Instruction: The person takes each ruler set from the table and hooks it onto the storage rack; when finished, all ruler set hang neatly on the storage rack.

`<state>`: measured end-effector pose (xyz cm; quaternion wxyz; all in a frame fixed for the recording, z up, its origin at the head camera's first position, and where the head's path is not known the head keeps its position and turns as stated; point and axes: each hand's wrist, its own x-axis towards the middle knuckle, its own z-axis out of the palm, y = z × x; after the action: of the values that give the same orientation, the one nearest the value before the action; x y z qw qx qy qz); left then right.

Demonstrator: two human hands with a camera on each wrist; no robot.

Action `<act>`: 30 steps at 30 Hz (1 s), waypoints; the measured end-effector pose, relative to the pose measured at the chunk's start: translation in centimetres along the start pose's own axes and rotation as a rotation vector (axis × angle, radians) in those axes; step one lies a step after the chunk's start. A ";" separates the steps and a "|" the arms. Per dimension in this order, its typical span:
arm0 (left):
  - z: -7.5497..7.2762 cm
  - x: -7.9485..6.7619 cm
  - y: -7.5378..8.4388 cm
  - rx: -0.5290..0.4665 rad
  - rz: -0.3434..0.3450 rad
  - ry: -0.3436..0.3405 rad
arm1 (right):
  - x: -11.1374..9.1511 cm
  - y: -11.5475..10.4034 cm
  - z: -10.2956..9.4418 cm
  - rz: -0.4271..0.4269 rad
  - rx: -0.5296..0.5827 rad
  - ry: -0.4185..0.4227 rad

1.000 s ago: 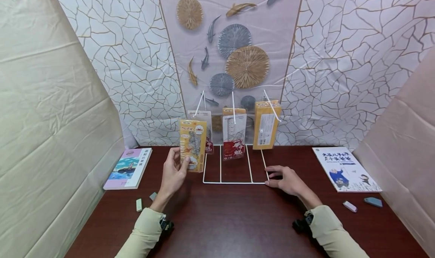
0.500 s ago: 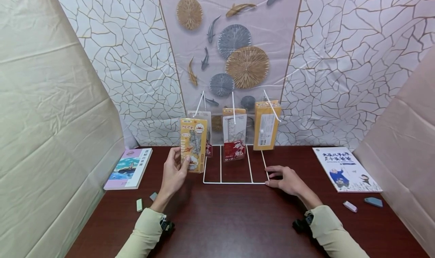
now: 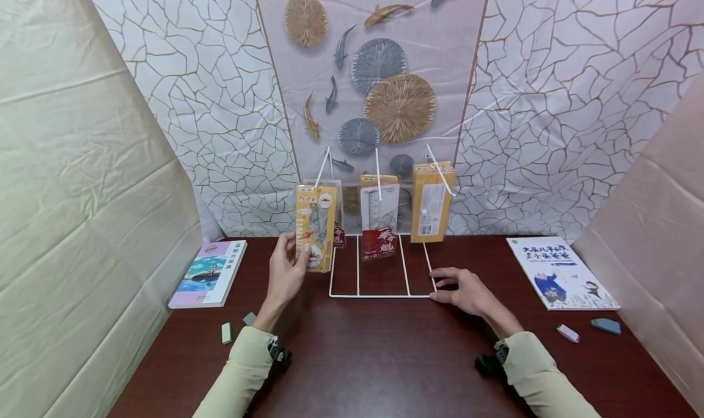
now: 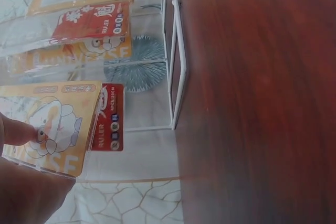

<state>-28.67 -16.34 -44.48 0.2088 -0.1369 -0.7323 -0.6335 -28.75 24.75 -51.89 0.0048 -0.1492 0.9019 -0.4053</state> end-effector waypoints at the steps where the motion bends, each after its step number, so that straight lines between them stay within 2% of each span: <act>1: 0.2 0.2 -0.2 -0.013 -0.007 0.001 | 0.0 0.0 0.0 0.000 0.001 0.001; 5: 1.0 1.1 -0.9 -0.042 -0.024 -0.003 | 0.0 0.1 0.0 -0.002 0.010 0.001; 15: 2.5 2.7 -2.0 -0.120 0.004 0.009 | 0.0 0.3 -0.1 0.006 0.024 -0.005; 22: 2.5 2.8 -2.7 -0.162 0.017 -0.019 | -0.1 0.2 0.0 0.009 0.025 -0.010; 27: 2.1 2.6 -2.9 -0.176 -0.011 -0.057 | 0.0 0.1 -0.1 0.015 0.019 -0.006; 30: 2.0 2.8 -3.8 -0.172 -0.029 -0.063 | 0.0 0.2 -0.1 0.019 0.022 -0.006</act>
<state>-33.14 -15.12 -46.67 0.1638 -0.1636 -0.6834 -0.6923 -28.77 24.95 -51.93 0.0130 -0.1418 0.8987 -0.4148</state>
